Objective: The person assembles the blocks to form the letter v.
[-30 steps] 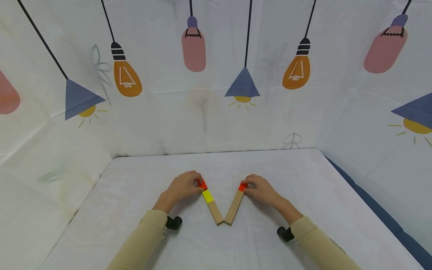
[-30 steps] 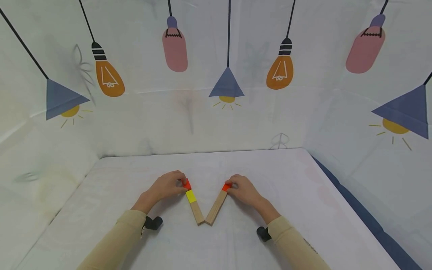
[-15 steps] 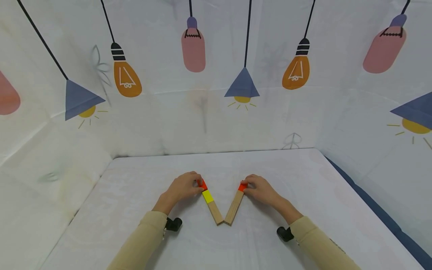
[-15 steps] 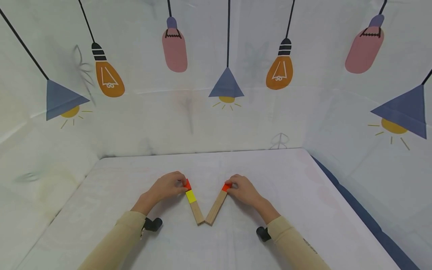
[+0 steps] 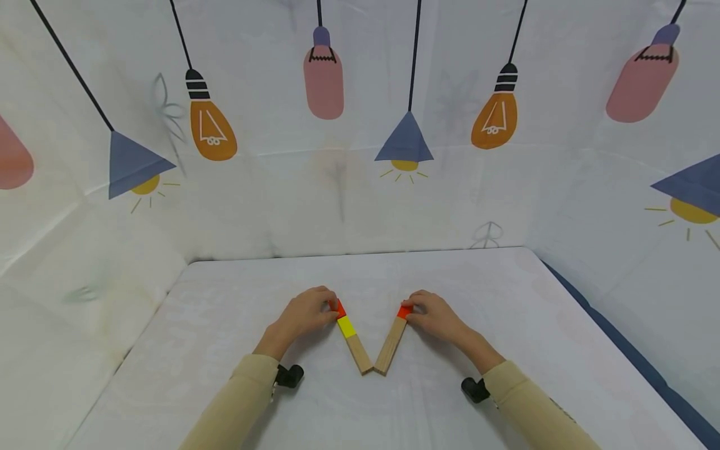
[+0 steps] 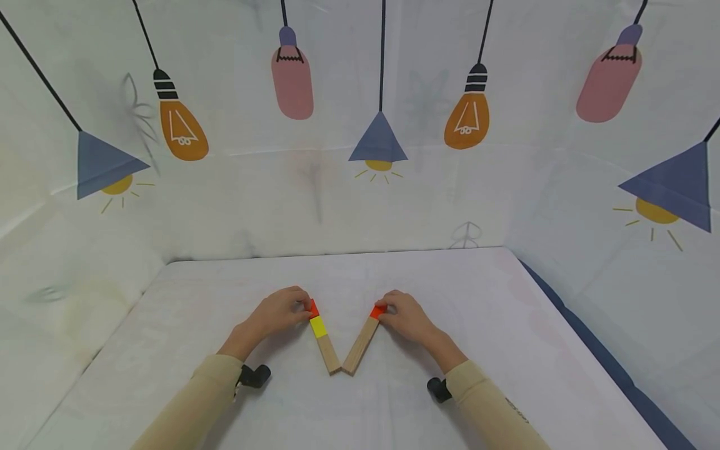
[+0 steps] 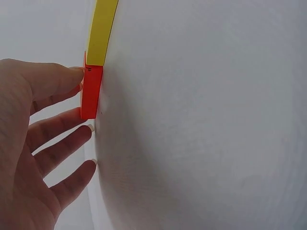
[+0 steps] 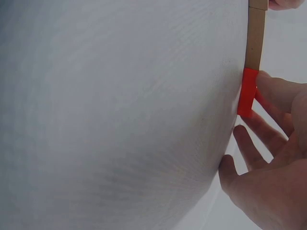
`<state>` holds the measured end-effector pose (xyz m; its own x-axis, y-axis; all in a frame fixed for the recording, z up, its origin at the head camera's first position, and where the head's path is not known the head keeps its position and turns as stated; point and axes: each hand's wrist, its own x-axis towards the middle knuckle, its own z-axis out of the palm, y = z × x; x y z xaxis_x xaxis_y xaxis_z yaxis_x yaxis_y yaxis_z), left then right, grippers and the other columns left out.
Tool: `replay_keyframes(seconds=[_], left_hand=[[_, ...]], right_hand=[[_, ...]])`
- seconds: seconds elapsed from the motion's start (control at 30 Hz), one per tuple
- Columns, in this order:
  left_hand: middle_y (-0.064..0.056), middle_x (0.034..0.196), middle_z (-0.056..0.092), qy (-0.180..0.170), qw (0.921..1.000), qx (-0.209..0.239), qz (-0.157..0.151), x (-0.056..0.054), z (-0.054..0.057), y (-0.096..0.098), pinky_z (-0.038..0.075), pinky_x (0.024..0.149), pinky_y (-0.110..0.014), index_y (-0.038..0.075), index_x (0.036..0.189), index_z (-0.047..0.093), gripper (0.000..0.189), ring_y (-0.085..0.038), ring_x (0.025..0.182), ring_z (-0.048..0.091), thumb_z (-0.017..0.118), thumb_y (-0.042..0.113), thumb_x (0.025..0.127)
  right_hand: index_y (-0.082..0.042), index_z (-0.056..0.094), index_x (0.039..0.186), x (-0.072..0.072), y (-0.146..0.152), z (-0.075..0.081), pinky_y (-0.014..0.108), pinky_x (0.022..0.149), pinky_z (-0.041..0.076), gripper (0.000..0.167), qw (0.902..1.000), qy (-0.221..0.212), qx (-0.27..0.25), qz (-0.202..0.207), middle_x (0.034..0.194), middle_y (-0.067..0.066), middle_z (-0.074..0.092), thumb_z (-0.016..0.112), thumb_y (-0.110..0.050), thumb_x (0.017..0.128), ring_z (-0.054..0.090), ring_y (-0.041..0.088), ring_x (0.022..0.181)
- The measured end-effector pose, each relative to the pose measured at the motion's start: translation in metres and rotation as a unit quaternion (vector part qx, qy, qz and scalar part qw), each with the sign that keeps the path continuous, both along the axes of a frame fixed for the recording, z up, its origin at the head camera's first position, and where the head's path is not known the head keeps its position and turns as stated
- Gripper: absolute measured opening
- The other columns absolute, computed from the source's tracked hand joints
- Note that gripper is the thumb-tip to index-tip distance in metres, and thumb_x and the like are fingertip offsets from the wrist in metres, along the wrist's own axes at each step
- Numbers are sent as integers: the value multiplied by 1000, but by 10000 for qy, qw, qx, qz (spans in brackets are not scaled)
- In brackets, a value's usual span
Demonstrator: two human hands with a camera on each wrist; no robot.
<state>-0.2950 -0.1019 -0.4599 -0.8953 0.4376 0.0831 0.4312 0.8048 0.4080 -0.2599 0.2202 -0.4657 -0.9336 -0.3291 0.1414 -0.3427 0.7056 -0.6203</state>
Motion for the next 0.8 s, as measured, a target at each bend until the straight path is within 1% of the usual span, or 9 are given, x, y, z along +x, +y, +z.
replay_keyframes(seconds=[0.17,0.27,0.47,0.6,0.8], left_hand=[[10,104,64,-15,10000,13,83,0,-2,1,50,87,-34,28,88,65,7,-12,90,54,72,29,89],[10,103,64,-9,10000,12,94,1,-2,1,50,86,-34,28,88,65,8,-12,89,54,72,29,89],[10,102,64,27,10000,9,85,2,-2,0,49,84,-33,27,88,65,8,-12,88,53,73,30,89],[10,104,64,33,9999,15,97,3,-1,0,50,86,-34,27,89,65,8,-12,89,54,72,30,89],[8,105,65,32,9999,71,84,5,0,-1,51,89,-36,26,90,65,8,-13,91,55,73,30,89]], right_hand=[[-5,71,118,0,-1,0,54,106,42,29,10000,-45,12,-27,121,11,66,70,-10,90,57,34,121],[-5,71,119,0,-1,0,53,107,42,29,9999,-113,-7,-49,121,11,66,70,-10,90,57,33,121],[-5,71,118,0,-1,-1,54,106,42,29,10000,-29,-66,-16,121,11,66,70,-10,89,58,34,121],[-5,71,117,-1,-1,0,55,106,42,28,10000,31,-53,19,121,12,66,70,-10,90,57,35,121],[-6,71,117,-1,-1,-1,55,107,41,28,10000,-36,-79,1,122,12,65,70,-10,90,56,35,123]])
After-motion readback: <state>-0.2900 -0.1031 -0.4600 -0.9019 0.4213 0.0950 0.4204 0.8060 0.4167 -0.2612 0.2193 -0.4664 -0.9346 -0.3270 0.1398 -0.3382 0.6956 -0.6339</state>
